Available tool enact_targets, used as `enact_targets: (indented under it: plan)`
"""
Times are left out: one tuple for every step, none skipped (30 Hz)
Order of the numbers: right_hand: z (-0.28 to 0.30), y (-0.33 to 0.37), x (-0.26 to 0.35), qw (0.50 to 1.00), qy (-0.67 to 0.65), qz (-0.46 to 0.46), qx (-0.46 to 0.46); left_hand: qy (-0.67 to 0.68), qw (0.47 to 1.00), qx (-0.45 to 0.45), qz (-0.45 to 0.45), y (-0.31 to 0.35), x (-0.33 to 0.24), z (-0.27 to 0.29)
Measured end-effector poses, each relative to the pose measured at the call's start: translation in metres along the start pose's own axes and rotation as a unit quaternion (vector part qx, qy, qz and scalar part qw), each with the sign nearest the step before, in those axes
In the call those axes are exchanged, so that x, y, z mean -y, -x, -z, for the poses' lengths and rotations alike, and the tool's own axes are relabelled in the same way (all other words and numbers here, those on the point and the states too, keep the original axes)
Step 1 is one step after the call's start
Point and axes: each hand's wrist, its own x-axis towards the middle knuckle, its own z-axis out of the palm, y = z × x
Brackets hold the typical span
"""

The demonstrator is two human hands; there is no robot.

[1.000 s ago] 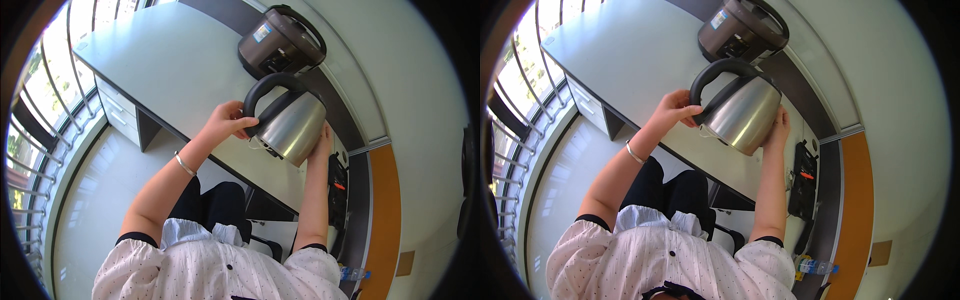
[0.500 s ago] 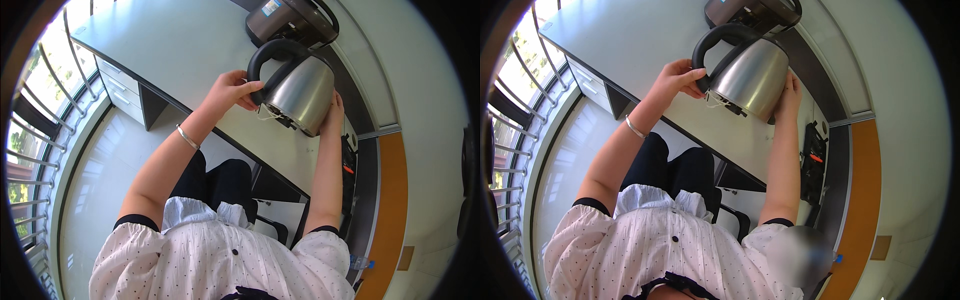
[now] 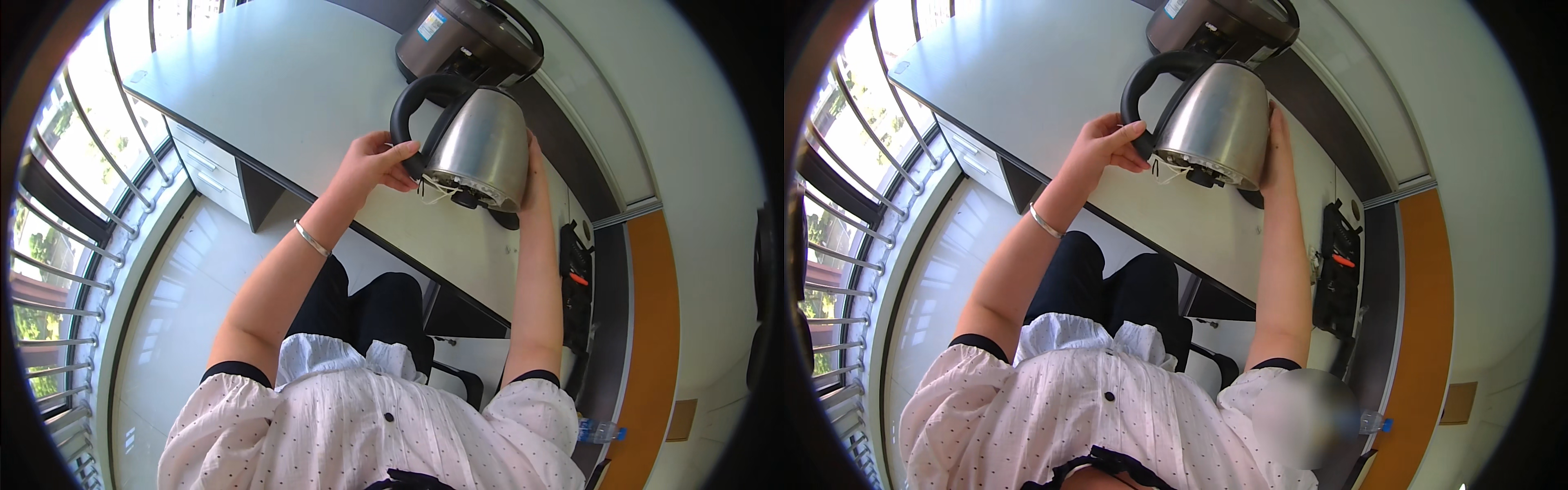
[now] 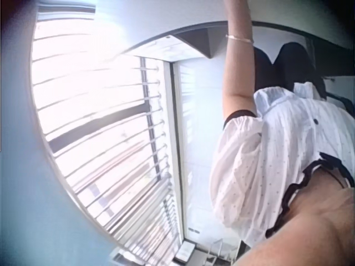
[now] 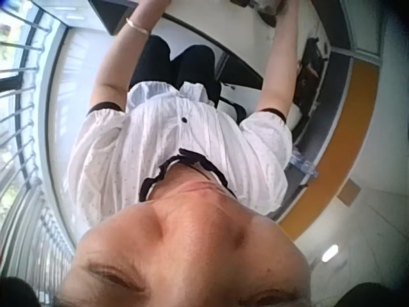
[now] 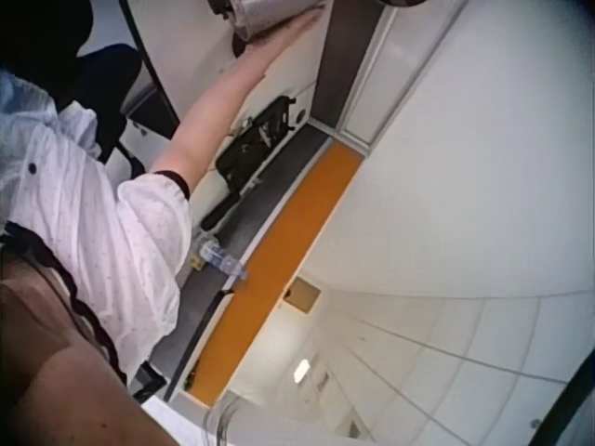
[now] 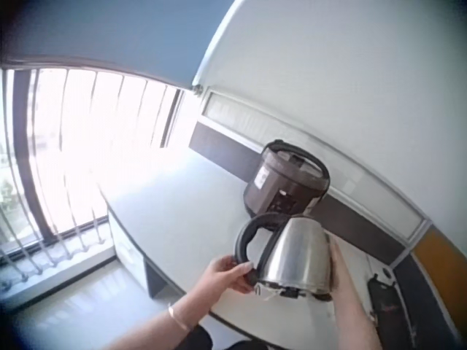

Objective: The person uses a screwdriver to remove screws from the base of an electric kettle, then detaches the base cover to expose the internal components. They reattach the base cover and place the kettle upright.

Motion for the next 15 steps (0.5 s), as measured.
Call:
enact_targets:
  plan:
    - [-0.005, 0.007, 0.0, 0.999, -0.02, -0.023, -0.015, -0.006, 1.0, 0.002, -0.003, 0.0, 0.001, 0.0]
    - [-0.014, 0.014, 0.001, 0.998, -0.042, -0.045, -0.027, -0.015, 1.0, 0.002, -0.007, 0.001, 0.001, 0.003]
    - [-0.011, 0.018, -0.001, 0.998, -0.045, -0.043, -0.019, -0.01, 1.0, 0.007, -0.003, 0.0, 0.0, 0.002]
    - [-0.007, 0.02, -0.008, 0.998, -0.048, -0.041, -0.009, -0.006, 1.0, 0.011, 0.001, 0.002, 0.001, 0.001]
    - [-0.004, 0.021, -0.016, 0.998, -0.054, -0.038, 0.001, -0.005, 1.0, 0.014, 0.003, 0.002, 0.001, 0.001]
    - [0.0, 0.022, -0.021, 0.997, -0.066, -0.027, 0.009, -0.006, 1.0, 0.012, 0.003, 0.002, 0.001, 0.001]
    - [0.004, 0.023, -0.026, 0.997, -0.077, -0.016, 0.018, -0.003, 1.0, 0.012, 0.004, 0.001, 0.001, 0.001]
    - [0.006, 0.024, -0.028, 0.996, -0.088, -0.007, 0.026, -0.001, 1.0, 0.012, 0.008, 0.002, 0.001, 0.0]
    - [0.007, 0.023, -0.027, 0.996, -0.086, -0.022, 0.013, 0.002, 1.0, 0.011, 0.011, 0.003, 0.0, 0.0]
    - [0.006, 0.021, -0.026, 0.996, -0.084, -0.037, -0.001, 0.003, 1.0, 0.008, 0.016, 0.005, -0.002, -0.002]
    - [0.004, 0.022, -0.024, 0.995, -0.081, -0.054, -0.015, 0.008, 1.0, 0.002, 0.019, 0.008, -0.001, -0.002]
    - [0.001, 0.025, -0.023, 0.995, -0.087, -0.04, -0.004, 0.013, 1.0, -0.005, 0.021, 0.01, 0.002, -0.002]
    - [-0.003, 0.029, -0.02, 0.995, -0.092, -0.027, 0.006, 0.019, 0.999, -0.01, 0.024, 0.013, 0.004, -0.001]
    - [-0.003, 0.034, -0.017, 0.995, -0.096, -0.014, 0.012, 0.019, 0.999, -0.017, 0.025, 0.017, 0.004, -0.005]
    - [0.002, 0.033, -0.019, 0.995, -0.094, -0.012, 0.033, 0.022, 0.999, -0.02, 0.026, 0.021, 0.002, -0.009]
